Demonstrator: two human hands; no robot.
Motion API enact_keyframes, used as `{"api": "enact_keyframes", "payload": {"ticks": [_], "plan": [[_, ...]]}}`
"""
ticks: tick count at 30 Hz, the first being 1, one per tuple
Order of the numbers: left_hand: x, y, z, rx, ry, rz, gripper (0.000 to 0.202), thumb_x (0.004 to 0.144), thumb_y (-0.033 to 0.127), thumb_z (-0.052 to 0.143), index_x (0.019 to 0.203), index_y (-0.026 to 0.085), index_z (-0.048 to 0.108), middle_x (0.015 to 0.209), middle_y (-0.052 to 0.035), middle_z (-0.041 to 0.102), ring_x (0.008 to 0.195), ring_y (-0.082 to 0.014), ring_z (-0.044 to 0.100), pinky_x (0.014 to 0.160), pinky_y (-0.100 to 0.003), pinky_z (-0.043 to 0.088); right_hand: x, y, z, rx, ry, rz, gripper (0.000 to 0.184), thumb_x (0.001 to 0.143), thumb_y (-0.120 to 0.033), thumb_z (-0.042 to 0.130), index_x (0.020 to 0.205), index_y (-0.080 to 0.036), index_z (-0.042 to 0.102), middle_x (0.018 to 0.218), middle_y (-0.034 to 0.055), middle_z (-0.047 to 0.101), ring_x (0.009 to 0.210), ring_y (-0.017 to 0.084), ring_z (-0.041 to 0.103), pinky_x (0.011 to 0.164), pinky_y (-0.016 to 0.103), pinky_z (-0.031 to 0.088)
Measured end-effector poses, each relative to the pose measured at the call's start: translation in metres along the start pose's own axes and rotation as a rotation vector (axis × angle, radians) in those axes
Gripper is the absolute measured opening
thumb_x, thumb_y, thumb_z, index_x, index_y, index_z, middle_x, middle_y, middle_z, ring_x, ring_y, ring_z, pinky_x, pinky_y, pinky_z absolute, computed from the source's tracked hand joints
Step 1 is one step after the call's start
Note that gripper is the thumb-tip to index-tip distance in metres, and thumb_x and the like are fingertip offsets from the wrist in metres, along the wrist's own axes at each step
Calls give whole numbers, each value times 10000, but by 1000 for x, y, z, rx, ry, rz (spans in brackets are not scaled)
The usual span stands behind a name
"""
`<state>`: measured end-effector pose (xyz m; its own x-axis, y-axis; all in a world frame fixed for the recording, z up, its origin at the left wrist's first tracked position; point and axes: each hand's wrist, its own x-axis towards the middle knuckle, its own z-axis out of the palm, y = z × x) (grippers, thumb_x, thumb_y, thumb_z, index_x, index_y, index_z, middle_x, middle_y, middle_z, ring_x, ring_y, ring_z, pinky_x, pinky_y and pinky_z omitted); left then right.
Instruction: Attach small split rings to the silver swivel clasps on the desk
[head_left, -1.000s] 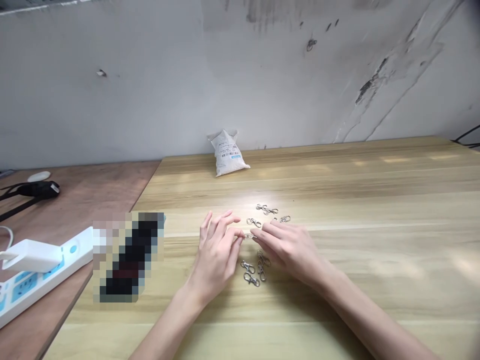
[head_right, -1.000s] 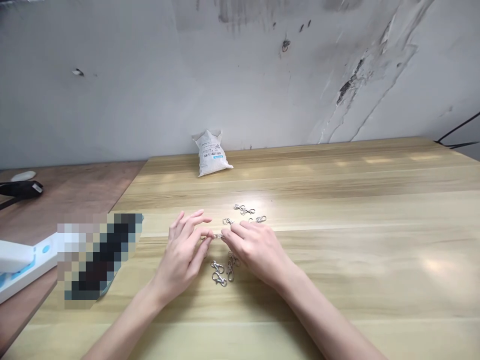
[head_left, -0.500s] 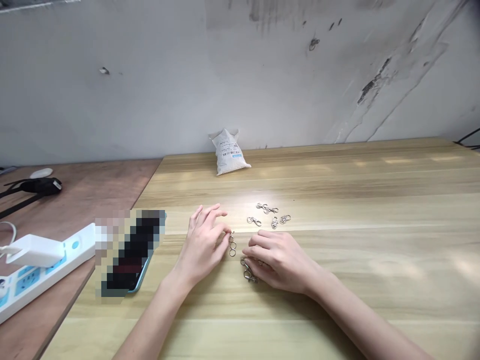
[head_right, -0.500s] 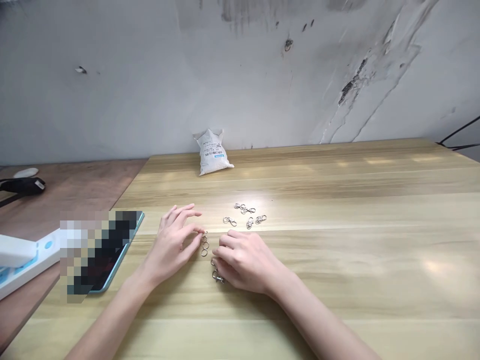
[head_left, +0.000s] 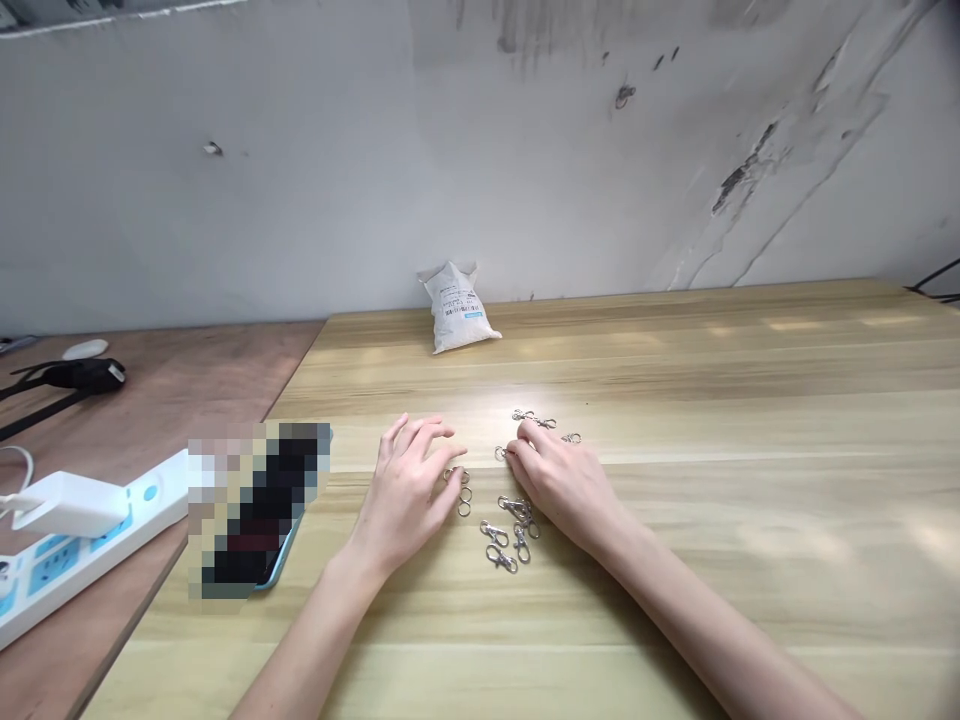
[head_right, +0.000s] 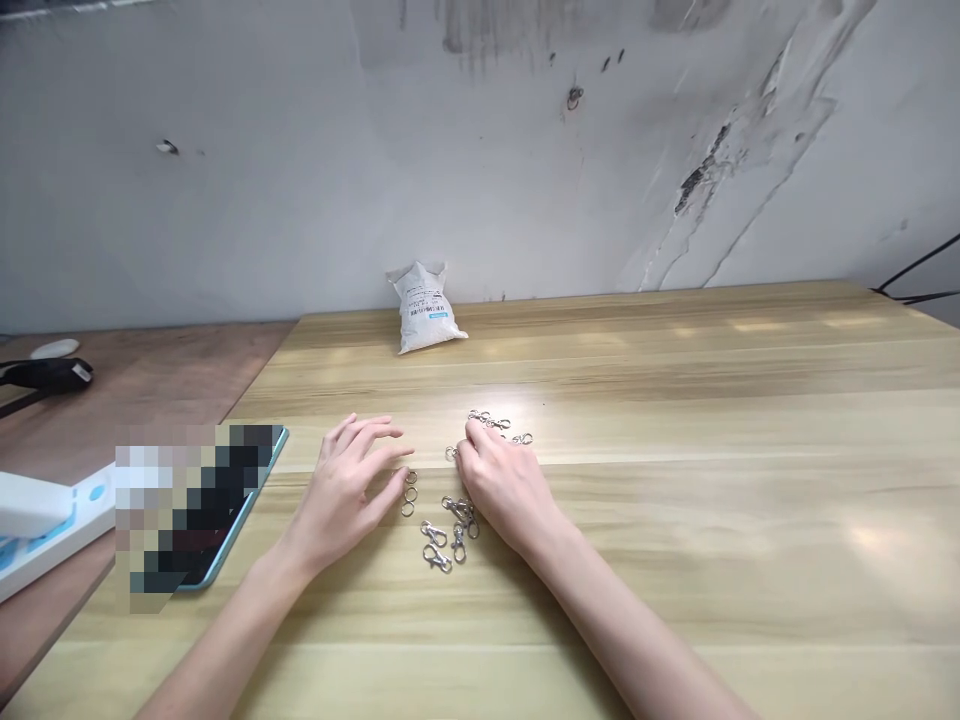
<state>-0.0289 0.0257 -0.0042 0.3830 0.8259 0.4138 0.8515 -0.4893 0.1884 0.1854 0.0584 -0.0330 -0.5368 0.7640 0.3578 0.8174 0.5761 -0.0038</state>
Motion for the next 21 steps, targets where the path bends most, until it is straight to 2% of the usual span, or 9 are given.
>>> {"api": "enact_keyframes", "payload": {"ticks": [7, 12, 16, 21], "plan": [[-2, 8, 10, -48, -35, 31, 201, 932, 208, 520, 1093, 235, 638, 1164, -61, 619, 1203, -236, 517, 1100, -490, 315, -1, -2, 1, 78, -19, -35, 207, 996, -188, 412, 874, -163, 578, 865, 38, 577, 627, 122, 477, 486, 269, 159], [-4, 9, 12, -84, -64, -1, 171, 928, 221, 528, 1055, 239, 641, 1162, -53, 612, 1214, -241, 500, 1095, -497, 308, -5, 0, -9, 196, -45, -46, 256, 1007, -227, 380, 897, -165, 602, 906, 50, 582, 629, 113, 479, 494, 252, 202], [-4, 9, 11, -109, -69, -16, 156, 930, 203, 514, 1006, 233, 647, 1140, -52, 613, 1205, -238, 495, 1091, -496, 305, -12, 7, -15, 254, -65, -102, 207, 985, -244, 434, 955, -184, 630, 971, 53, 583, 600, 93, 451, 512, 242, 244], [-4, 12, 11, -145, -72, -8, 156, 931, 186, 510, 972, 229, 653, 1108, -50, 621, 1192, -235, 497, 1077, -488, 314, -9, 12, -12, 192, -114, -146, 261, 977, -164, 411, 831, -166, 626, 839, 47, 571, 625, 116, 479, 489, 256, 212]]}}
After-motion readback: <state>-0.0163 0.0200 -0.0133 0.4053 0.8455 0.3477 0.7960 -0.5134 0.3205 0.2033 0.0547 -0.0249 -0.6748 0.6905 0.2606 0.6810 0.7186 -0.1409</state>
